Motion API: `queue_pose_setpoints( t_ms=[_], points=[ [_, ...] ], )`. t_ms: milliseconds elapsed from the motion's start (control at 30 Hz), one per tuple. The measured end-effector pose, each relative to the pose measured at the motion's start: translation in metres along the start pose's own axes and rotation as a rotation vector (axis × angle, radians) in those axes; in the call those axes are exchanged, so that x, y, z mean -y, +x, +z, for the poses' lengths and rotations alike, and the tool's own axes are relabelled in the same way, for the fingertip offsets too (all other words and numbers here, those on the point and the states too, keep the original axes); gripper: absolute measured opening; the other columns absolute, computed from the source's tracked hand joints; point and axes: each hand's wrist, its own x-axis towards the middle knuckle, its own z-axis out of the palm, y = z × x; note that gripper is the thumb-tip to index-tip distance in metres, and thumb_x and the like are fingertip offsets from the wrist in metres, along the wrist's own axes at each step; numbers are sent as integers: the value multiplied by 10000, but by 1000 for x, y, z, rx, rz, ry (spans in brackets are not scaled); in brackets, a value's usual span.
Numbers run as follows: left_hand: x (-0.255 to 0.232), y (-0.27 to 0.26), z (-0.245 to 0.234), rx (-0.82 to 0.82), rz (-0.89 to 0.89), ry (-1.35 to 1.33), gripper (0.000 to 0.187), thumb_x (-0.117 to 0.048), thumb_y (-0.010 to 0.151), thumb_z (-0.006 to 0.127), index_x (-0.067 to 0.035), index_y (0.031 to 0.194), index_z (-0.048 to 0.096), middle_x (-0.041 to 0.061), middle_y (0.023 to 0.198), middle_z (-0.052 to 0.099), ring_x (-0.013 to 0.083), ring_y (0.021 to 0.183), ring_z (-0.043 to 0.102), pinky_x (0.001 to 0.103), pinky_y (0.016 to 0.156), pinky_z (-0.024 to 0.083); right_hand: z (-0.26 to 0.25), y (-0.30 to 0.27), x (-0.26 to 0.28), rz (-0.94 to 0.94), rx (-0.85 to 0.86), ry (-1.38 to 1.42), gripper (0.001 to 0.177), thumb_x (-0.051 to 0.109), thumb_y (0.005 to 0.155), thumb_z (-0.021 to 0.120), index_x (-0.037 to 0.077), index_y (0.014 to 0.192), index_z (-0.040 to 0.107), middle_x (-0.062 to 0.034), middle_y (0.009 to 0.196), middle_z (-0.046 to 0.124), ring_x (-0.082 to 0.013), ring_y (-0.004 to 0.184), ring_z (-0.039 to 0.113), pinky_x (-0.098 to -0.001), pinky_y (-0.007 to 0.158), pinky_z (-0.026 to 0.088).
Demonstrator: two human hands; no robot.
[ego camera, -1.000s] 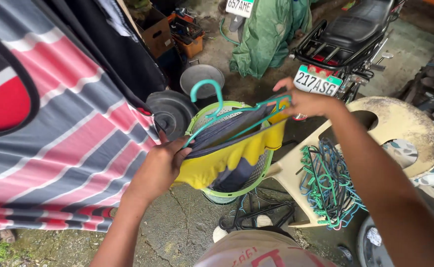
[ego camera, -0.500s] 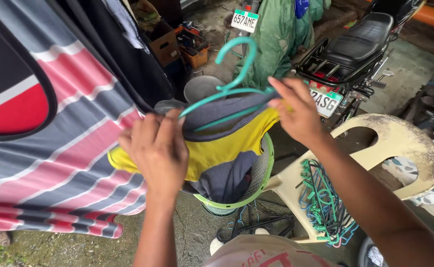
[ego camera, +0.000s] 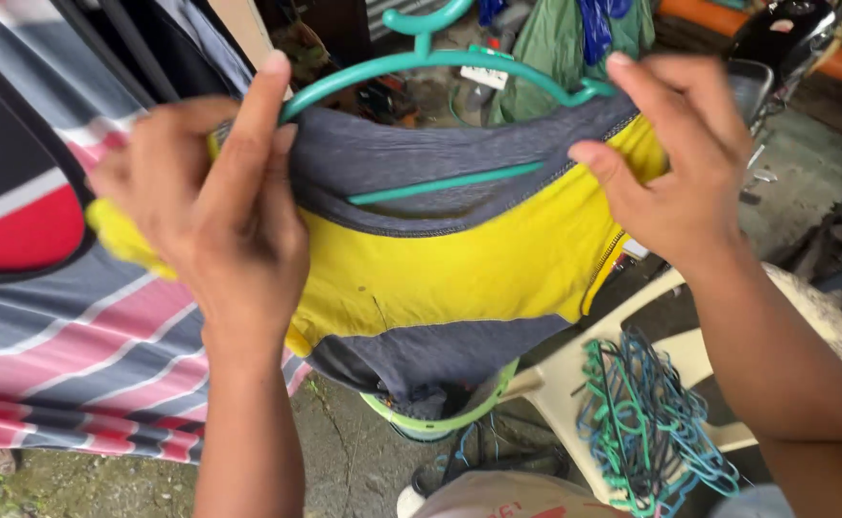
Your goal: Hanging clothes from a laundry basket onto hangers and then onto a clothesline.
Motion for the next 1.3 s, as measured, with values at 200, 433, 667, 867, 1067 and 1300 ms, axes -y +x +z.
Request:
queue_pose_setpoints(
  t_ms=[200, 433, 667, 867, 1067, 1300],
  points=[
    [50, -48, -12, 88, -310, -140, 637, -232, 914, 803, -92, 1473, 531, 166, 1345, 439, 311, 1225, 464, 433, 1013, 374, 3, 27, -28, -55, -77, -6, 205, 59, 1010, 809, -38, 1179, 747, -130, 979, 623, -218, 876, 596, -297, 767, 438],
    [79, -217, 49, 130, -653, -244, 932, -314, 817, 789, -23, 1599, 373, 263, 1644, 360, 381, 1474, 437, 470, 1136, 430, 10, 35, -111, -151, -192, -85, 217, 76, 1148, 552, -40, 1315, 631, -146, 1214, 611, -272, 1122, 609, -353, 1035, 497],
    [30, -205, 40, 336, -1110, -519, 310, -259, 871, 777, -13, 1059, 798, 71, 820, 776, 103, 719, 633, 305, 697, 517, 40, 47, -161, -8, -175, 149, 260, 136, 1190, 499, -28, 1353, 618, -148, 1279, 637, -274, 1175, 613, -355, 1069, 487],
    [33, -196, 3, 332, -1079, -717, 413, -195, 839, 811, 12, 1181, 709, 105, 1001, 750, 121, 890, 634, 312, 789, 524, 79, 79, -110, -79, -207, 215, 204, 73, 1086, 648, -1, 1274, 675, -126, 1156, 673, -208, 1039, 634, -294, 969, 493],
    [67, -180, -26, -173, -997, -829, 368, -166, 891, 737, 32, 1196, 682, 93, 1076, 782, 129, 967, 705, 294, 835, 564, 111, 158, 24, -120, -205, 416, 165, -25, 993, 799, -19, 1150, 750, -131, 909, 673, -186, 836, 643, -268, 796, 496],
    [94, -119, -117, -548, -1047, -405, 264, -220, 954, 690, 27, 1031, 744, 53, 821, 756, 90, 695, 641, 256, 628, 504, 150, 242, 99, -124, -278, 650, 169, 7, 969, 787, 12, 1130, 737, -91, 1022, 724, -143, 892, 672, -251, 807, 528]
  ],
)
